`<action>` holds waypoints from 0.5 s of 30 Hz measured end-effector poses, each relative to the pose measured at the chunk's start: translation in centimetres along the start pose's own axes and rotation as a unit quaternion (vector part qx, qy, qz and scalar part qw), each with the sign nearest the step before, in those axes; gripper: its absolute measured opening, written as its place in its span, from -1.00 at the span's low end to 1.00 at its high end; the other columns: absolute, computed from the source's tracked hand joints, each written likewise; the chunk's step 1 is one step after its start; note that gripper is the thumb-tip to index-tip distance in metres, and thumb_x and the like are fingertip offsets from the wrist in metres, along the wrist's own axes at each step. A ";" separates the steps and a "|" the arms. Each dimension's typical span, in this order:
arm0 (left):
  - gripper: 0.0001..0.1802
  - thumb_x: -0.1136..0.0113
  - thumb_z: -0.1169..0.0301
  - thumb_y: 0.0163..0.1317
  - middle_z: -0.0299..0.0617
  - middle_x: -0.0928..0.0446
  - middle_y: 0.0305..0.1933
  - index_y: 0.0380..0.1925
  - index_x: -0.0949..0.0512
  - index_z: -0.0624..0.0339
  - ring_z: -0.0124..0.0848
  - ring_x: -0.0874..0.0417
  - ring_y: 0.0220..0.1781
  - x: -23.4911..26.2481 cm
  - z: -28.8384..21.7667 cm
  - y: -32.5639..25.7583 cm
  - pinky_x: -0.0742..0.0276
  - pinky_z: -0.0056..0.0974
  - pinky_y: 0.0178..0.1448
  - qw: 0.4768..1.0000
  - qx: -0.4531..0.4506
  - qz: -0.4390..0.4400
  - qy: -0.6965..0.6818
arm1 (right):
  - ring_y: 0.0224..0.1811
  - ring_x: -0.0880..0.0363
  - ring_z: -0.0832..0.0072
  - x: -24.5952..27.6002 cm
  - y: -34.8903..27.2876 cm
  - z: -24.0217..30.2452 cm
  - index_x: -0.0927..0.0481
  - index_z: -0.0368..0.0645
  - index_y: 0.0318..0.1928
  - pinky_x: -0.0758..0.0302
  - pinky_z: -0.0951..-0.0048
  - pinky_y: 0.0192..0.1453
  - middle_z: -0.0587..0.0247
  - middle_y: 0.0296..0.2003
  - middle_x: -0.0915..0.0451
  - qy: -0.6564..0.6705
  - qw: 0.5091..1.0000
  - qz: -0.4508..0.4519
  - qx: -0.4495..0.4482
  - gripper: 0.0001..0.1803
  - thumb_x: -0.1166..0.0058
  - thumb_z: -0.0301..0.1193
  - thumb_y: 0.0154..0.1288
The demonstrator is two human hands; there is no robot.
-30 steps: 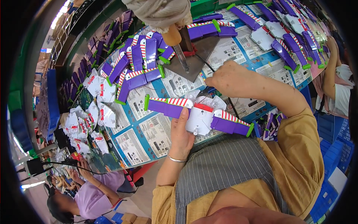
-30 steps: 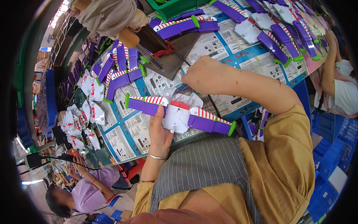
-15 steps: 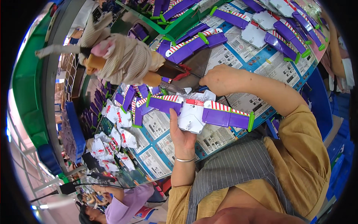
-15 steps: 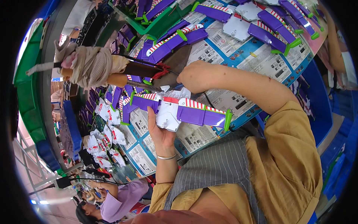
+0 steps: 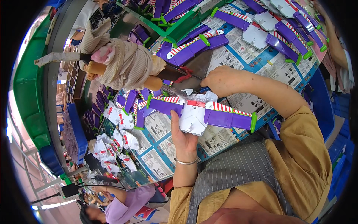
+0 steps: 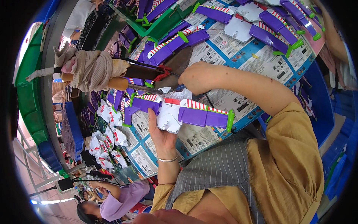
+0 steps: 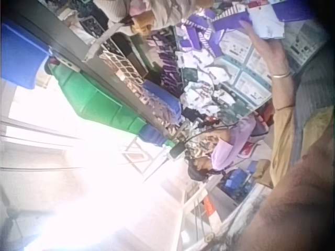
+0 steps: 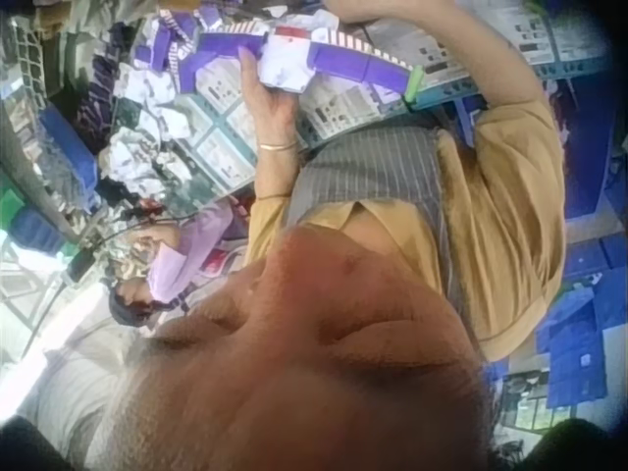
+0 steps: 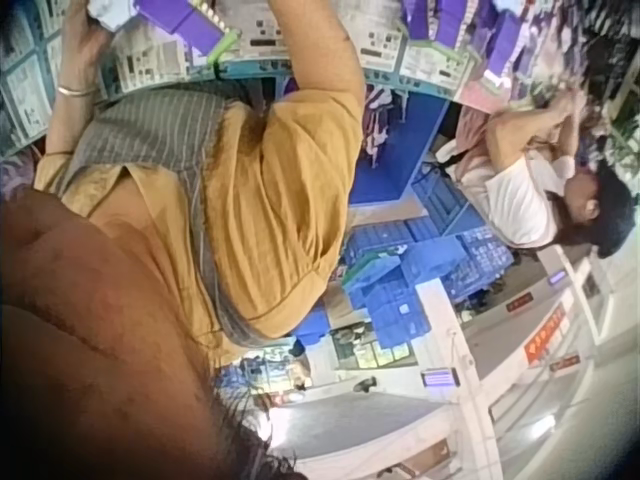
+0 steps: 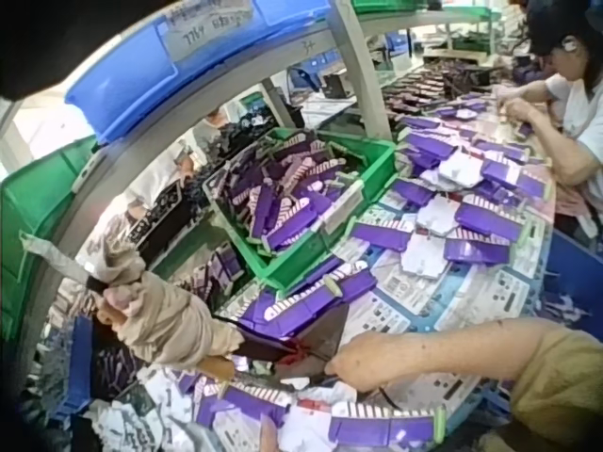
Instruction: The person assembles toy parts by inserting plastic wing components into toy bases and trimming pieces with pliers.
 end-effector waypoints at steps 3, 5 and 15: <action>-0.46 0.08 0.10 0.34 -0.01 -0.38 0.17 0.17 -0.24 0.24 -0.14 -0.43 0.19 0.0 0.0 0.1 -0.34 -0.04 0.26 1.000 0.003 -0.009 0.009 | -0.13 -0.58 0.10 0.2 0.0 0.0 -0.58 -0.17 -0.15 -0.48 0.17 -0.05 -0.02 -0.25 -0.61 0.001 1.000 0.008 -0.005 -0.68 -0.02 -0.38 0.04; -0.46 0.08 0.10 0.34 -0.01 -0.38 0.17 0.17 -0.24 0.24 -0.14 -0.43 0.19 -0.3 -0.1 0.3 -0.34 -0.04 0.26 1.000 0.002 -0.007 0.008 | -0.13 -0.58 0.10 0.3 0.0 -0.1 -0.58 -0.17 -0.15 -0.48 0.17 -0.04 -0.02 -0.25 -0.61 0.000 1.000 0.009 -0.006 -0.68 -0.02 -0.36 0.04; -0.48 0.06 0.11 0.33 0.02 -0.41 0.15 0.13 -0.30 0.28 -0.11 -0.43 0.19 -0.8 0.3 -0.2 -0.29 -0.01 0.29 1.000 0.008 0.001 -0.001 | -0.17 -0.57 0.04 -0.3 -0.1 -0.3 -0.58 -0.08 -0.14 -0.46 0.12 -0.06 -0.05 -0.29 -0.60 0.001 1.000 -0.020 0.010 -0.67 -0.03 -0.26 0.07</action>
Point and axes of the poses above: each hand's wrist, its own y-axis towards the middle knuckle, its own x-axis out of the back of the hand, z = x × y, the point moved 7 cm from there along y, towards the middle knuckle
